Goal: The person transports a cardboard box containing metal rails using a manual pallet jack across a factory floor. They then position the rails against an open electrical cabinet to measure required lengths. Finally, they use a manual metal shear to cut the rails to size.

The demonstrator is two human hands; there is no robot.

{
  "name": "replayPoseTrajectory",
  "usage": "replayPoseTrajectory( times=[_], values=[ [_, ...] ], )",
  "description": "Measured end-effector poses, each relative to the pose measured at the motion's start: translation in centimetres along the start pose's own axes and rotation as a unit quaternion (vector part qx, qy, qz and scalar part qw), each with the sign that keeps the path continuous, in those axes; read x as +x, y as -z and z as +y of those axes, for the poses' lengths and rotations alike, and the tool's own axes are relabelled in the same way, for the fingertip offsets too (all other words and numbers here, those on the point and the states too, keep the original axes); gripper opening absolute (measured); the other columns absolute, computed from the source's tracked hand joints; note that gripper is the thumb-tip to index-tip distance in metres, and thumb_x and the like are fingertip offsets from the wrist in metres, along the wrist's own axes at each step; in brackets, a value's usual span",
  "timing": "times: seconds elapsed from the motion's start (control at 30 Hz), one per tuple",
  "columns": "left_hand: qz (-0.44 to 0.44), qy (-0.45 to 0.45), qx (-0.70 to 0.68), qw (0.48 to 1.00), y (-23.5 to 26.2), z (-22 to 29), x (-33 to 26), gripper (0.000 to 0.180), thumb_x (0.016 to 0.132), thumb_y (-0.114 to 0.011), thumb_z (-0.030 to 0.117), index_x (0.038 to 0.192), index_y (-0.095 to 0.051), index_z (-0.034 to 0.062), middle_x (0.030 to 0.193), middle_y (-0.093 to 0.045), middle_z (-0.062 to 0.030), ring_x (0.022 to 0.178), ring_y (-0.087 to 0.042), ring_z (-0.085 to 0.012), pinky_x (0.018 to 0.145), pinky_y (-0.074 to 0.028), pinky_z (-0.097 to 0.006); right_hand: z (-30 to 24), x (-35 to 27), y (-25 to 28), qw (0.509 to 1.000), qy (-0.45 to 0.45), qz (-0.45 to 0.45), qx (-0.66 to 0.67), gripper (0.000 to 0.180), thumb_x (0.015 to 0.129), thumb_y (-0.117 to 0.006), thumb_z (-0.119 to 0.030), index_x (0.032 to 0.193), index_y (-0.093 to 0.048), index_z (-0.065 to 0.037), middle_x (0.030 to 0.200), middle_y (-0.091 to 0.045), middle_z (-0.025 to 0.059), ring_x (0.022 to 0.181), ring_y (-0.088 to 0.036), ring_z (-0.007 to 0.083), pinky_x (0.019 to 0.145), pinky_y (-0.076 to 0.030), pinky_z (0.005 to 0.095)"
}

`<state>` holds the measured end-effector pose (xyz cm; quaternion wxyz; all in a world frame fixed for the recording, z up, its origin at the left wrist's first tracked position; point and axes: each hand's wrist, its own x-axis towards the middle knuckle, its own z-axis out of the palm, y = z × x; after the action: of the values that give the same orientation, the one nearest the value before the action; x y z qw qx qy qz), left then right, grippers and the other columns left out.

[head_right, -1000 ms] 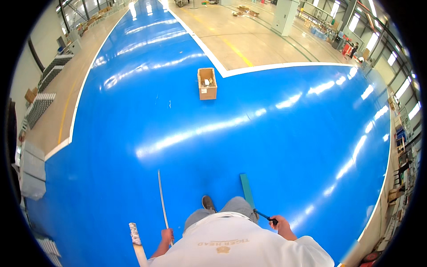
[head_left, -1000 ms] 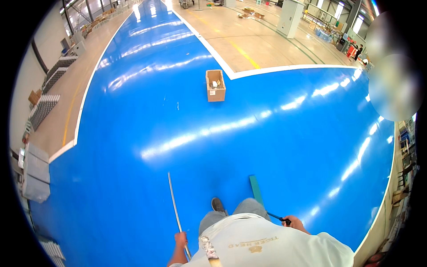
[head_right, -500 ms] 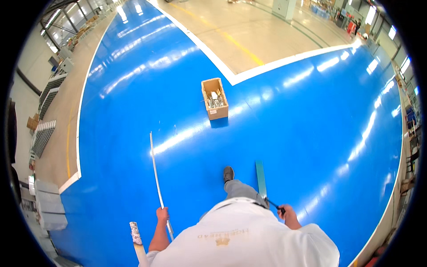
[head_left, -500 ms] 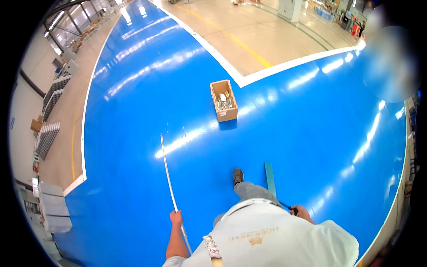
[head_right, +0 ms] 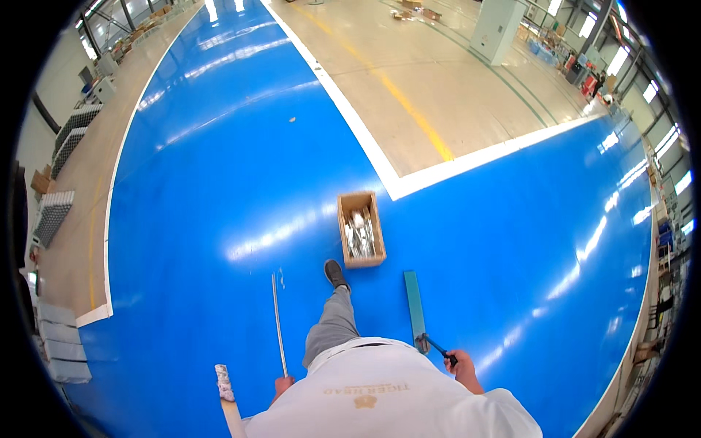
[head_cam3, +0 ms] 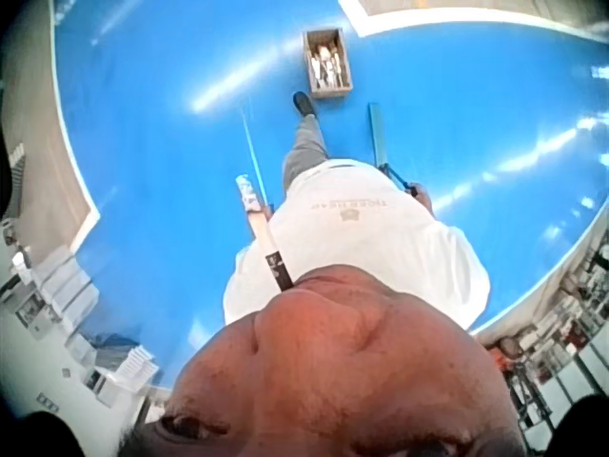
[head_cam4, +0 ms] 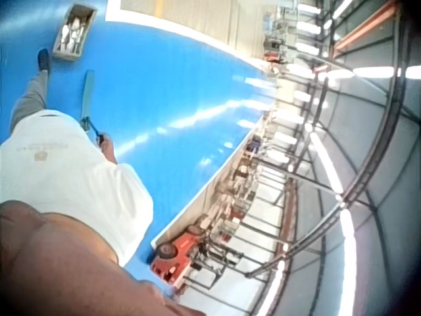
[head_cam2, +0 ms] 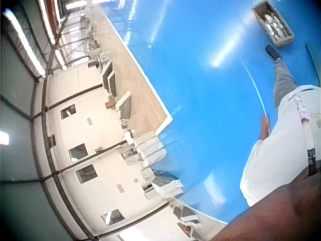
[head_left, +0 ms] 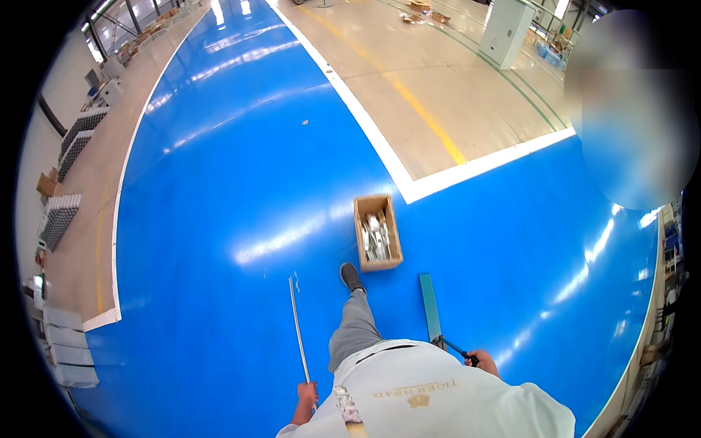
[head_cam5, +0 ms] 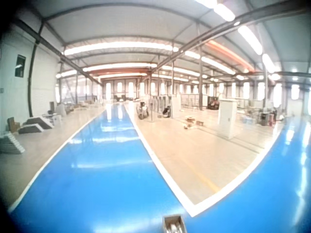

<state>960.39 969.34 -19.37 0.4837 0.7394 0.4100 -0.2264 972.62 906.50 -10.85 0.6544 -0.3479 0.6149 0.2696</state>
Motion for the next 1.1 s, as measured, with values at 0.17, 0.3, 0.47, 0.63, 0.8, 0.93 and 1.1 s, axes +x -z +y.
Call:
replayPoseTrajectory(
  times=[0.17, 0.3, 0.47, 0.63, 0.8, 0.93, 1.1],
  values=[
    [-0.013, 0.121, 0.003, 0.993, 2.0, 14.4, 13.3, 0.014, 0.076, -0.064, 0.010, 0.080, -0.064, -0.0036, 0.061, -0.058, -0.0158, 0.044, -0.053, -0.0246, 0.036, -0.040, -0.038, -12.0, 0.3, -12.2, 0.998, 0.020, 0.009, 0.054, 0.019, 0.082, -0.059, -0.009, 0.092, -0.046, 0.001, 0.065, -0.054, 0.0116, 0.050, -0.052, 0.0180, 0.041, -0.042, 0.0253],
    [0.021, 0.211, -0.024, 0.977, 7.5, 25.7, 22.5, 0.018, 0.076, -0.065, 0.011, 0.082, -0.064, -0.0062, 0.064, -0.060, -0.0182, 0.046, -0.056, -0.0267, 0.038, -0.043, -0.040, -20.3, 1.7, -22.2, 0.997, -0.025, 0.049, 0.054, 0.019, 0.083, -0.058, -0.012, 0.091, -0.047, 0.000, 0.064, -0.054, 0.0103, 0.050, -0.051, 0.0179, 0.041, -0.041, 0.0256],
    [0.048, 0.140, 0.016, 0.989, 12.8, 37.6, 33.4, 0.019, 0.076, -0.065, 0.011, 0.082, -0.063, -0.0072, 0.064, -0.060, -0.0188, 0.046, -0.057, -0.0278, 0.039, -0.045, -0.042, -28.9, 5.4, -30.2, 0.995, -0.062, 0.028, 0.071, 0.019, 0.084, -0.058, -0.015, 0.092, -0.047, -0.002, 0.065, -0.055, 0.0104, 0.049, -0.052, 0.0174, 0.041, -0.041, 0.0259],
    [0.059, 0.055, -0.034, 0.996, 16.4, 54.8, 46.9, 0.018, 0.076, -0.063, 0.013, 0.080, -0.059, -0.0045, 0.061, -0.057, -0.0137, 0.046, -0.055, -0.0240, 0.039, -0.043, -0.040, -39.4, 6.7, -43.9, 0.996, -0.053, 0.018, 0.069, 0.021, 0.084, -0.058, -0.016, 0.095, -0.046, -0.003, 0.064, -0.053, 0.0094, 0.050, -0.052, 0.0165, 0.041, -0.040, 0.0253],
    [0.087, 0.020, -0.075, 0.993, 18.7, 70.7, 58.3, 0.016, 0.078, -0.062, 0.013, 0.077, -0.056, -0.0016, 0.061, -0.055, -0.0111, 0.046, -0.054, -0.0220, 0.037, -0.041, -0.038, -50.3, 9.5, -54.2, 0.994, -0.091, 0.030, 0.053, 0.019, 0.085, -0.055, -0.017, 0.096, -0.045, -0.005, 0.066, -0.054, 0.0077, 0.050, -0.052, 0.0154, 0.041, -0.039, 0.0241],
    [0.094, 0.041, -0.091, 0.991, 19.3, 81.3, 64.3, 0.014, 0.079, -0.061, 0.012, 0.078, -0.054, 0.0003, 0.061, -0.052, -0.0105, 0.045, -0.051, -0.0210, 0.038, -0.038, -0.037, -59.1, 8.6, -67.1, 0.997, -0.050, 0.022, 0.045, 0.015, 0.085, -0.055, -0.016, 0.092, -0.048, -0.005, 0.065, -0.053, 0.0069, 0.050, -0.052, 0.0150, 0.042, -0.040, 0.0235],
    [0.062, 0.103, -0.152, 0.981, 16.9, 91.9, 71.2, 0.012, 0.080, -0.060, 0.010, 0.079, -0.052, 0.0010, 0.061, -0.049, -0.0098, 0.044, -0.046, -0.0203, 0.038, -0.036, -0.038, -71.4, 6.4, -78.5, 1.000, -0.011, 0.003, 0.015, 0.014, 0.083, -0.058, -0.013, 0.091, -0.051, -0.003, 0.065, -0.054, 0.0079, 0.048, -0.051, 0.0158, 0.042, -0.041, 0.0243]
  ],
)
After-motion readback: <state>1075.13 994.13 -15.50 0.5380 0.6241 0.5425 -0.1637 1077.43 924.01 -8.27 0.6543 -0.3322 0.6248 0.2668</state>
